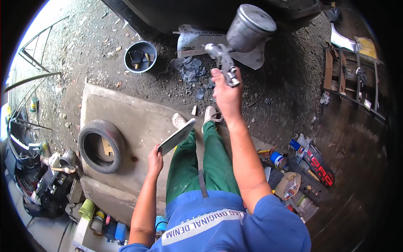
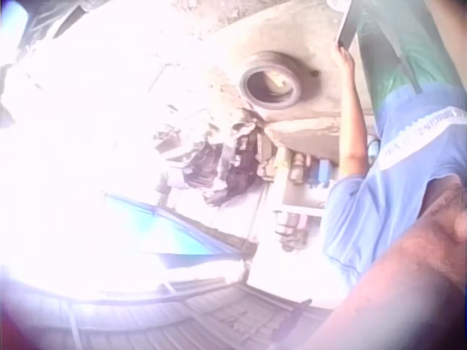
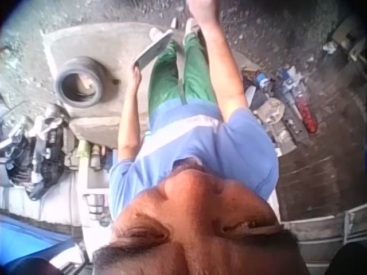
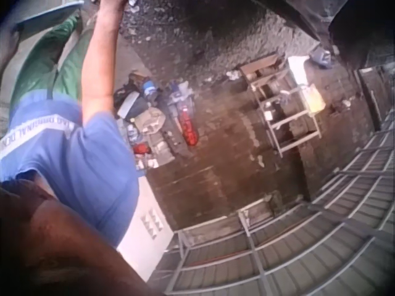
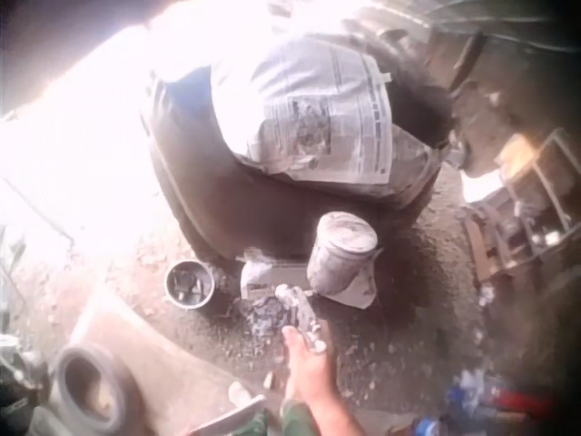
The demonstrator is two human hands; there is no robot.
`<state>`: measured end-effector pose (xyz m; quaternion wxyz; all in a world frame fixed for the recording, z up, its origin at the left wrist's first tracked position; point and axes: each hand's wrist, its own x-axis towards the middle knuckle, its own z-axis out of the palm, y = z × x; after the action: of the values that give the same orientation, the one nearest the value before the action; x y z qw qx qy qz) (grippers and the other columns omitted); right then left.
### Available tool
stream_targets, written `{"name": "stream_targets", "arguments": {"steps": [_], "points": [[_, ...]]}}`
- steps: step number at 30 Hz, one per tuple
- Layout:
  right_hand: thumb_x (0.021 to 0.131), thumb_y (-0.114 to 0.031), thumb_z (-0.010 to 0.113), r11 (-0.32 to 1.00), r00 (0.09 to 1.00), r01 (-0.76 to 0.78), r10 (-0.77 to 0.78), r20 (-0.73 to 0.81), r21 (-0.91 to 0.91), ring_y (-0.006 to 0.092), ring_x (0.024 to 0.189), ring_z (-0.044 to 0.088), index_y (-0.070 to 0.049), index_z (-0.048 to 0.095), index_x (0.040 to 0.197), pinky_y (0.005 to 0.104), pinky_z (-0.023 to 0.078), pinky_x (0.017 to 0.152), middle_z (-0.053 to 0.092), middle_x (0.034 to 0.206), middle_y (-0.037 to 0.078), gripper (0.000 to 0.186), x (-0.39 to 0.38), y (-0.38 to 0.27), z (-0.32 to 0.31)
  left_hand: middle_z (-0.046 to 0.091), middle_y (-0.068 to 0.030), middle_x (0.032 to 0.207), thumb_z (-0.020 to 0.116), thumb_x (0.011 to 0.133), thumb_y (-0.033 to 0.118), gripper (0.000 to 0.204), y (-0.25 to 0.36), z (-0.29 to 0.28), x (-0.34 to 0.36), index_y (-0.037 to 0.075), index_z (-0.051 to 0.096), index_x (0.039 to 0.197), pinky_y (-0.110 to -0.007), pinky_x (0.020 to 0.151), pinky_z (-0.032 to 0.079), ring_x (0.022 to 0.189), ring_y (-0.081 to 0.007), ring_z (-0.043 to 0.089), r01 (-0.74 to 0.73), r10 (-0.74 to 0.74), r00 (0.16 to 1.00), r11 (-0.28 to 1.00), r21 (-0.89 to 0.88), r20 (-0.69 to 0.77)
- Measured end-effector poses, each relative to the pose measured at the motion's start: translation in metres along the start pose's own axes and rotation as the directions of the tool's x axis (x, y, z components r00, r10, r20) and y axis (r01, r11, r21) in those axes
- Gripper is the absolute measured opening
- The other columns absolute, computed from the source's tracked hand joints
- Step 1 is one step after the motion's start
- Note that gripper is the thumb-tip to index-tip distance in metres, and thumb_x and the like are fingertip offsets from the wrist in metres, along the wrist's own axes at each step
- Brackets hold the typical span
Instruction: The person uses a spray gun to apply paint to the lower bumper of a black car, then sits on the ground to open and inspect the spray gun's paint canister.
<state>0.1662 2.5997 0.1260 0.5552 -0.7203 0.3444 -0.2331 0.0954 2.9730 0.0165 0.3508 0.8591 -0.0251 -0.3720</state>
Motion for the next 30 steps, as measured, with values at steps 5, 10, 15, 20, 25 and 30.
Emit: {"name": "stream_targets", "arguments": {"steps": [5, 10, 15, 20, 25, 30], "points": [[0.098, -0.029, 0.071, 0.994, 0.972, -0.106, 0.107, -0.210, 0.017, 0.0050, 0.051, 0.043, -0.007, 0.057, 0.103, 0.0251, 0.036, 0.043, 0.052, 0.072, -0.004, 0.027, 0.015, -0.016, -0.056, 0.066, -0.0271, 0.097, 0.049, 0.099, 0.007, 0.024, -0.031, -0.028, -0.007, 0.003, 0.063, 0.119, -0.043, 0.083, 0.050, 0.094, -0.0444, 0.065, 0.005, -0.005, 1.000, 0.999, 0.034, -0.012], [0.097, -0.023, 0.070, 0.981, 0.910, -0.153, 0.092, -0.405, -0.122, 0.0108, 0.047, 0.052, -0.004, 0.059, 0.102, 0.0288, 0.044, 0.044, 0.058, 0.071, 0.003, 0.023, 0.029, -0.024, -0.103, 0.064, -0.0254, 0.094, 0.044, 0.094, 0.002, 0.029, -0.041, -0.051, -0.010, 0.002, 0.062, 0.116, -0.039, 0.081, 0.049, 0.086, -0.0374, 0.063, -0.014, 0.015, 1.000, 0.999, 0.046, -0.026], [0.096, -0.025, 0.070, 0.988, 0.936, -0.143, 0.118, -0.332, -0.053, 0.0087, 0.048, 0.053, -0.005, 0.059, 0.105, 0.0257, 0.044, 0.041, 0.061, 0.075, 0.003, 0.025, 0.032, -0.042, -0.087, 0.063, -0.0261, 0.090, 0.045, 0.095, 0.006, 0.025, -0.062, -0.066, -0.018, 0.000, 0.062, 0.112, -0.040, 0.077, 0.049, 0.080, -0.0361, 0.062, -0.016, 0.021, 0.996, 0.997, 0.069, -0.082], [0.097, -0.028, 0.071, 0.991, 0.985, 0.026, -0.048, -0.167, -0.133, 0.0060, 0.050, 0.052, -0.005, 0.057, 0.100, 0.0220, 0.045, 0.041, 0.056, 0.071, -0.001, 0.027, 0.033, -0.050, -0.031, 0.065, -0.0256, 0.092, 0.045, 0.095, 0.005, 0.024, -0.051, -0.073, -0.028, 0.000, 0.062, 0.111, -0.040, 0.079, 0.050, 0.084, -0.0365, 0.063, 0.013, -0.010, 0.997, 0.999, 0.033, -0.081], [0.096, -0.034, 0.072, 0.997, 0.994, -0.068, 0.066, 0.087, 0.023, 0.0146, 0.054, 0.063, -0.002, 0.062, 0.100, 0.0305, 0.049, 0.047, 0.066, 0.071, 0.006, 0.033, 0.029, -0.101, -0.009, 0.065, -0.0256, 0.095, 0.045, 0.096, 0.006, 0.024, -0.042, -0.073, -0.042, 0.001, 0.062, 0.111, -0.039, 0.081, 0.050, 0.087, -0.0363, 0.064, 0.000, 0.006, 0.995, 0.998, 0.057, -0.100], [0.096, -0.033, 0.072, 0.997, 0.998, 0.063, -0.064, -0.016, -0.054, 0.0051, 0.048, 0.050, -0.006, 0.055, 0.094, 0.0239, 0.045, 0.041, 0.057, 0.069, -0.002, 0.032, 0.054, -0.078, -0.047, 0.067, -0.0239, 0.096, 0.044, 0.097, 0.005, 0.024, -0.055, -0.074, -0.061, 0.000, 0.063, 0.111, -0.038, 0.083, 0.050, 0.088, -0.0327, 0.065, 0.012, -0.005, 0.991, 0.998, 0.055, -0.137]]}}
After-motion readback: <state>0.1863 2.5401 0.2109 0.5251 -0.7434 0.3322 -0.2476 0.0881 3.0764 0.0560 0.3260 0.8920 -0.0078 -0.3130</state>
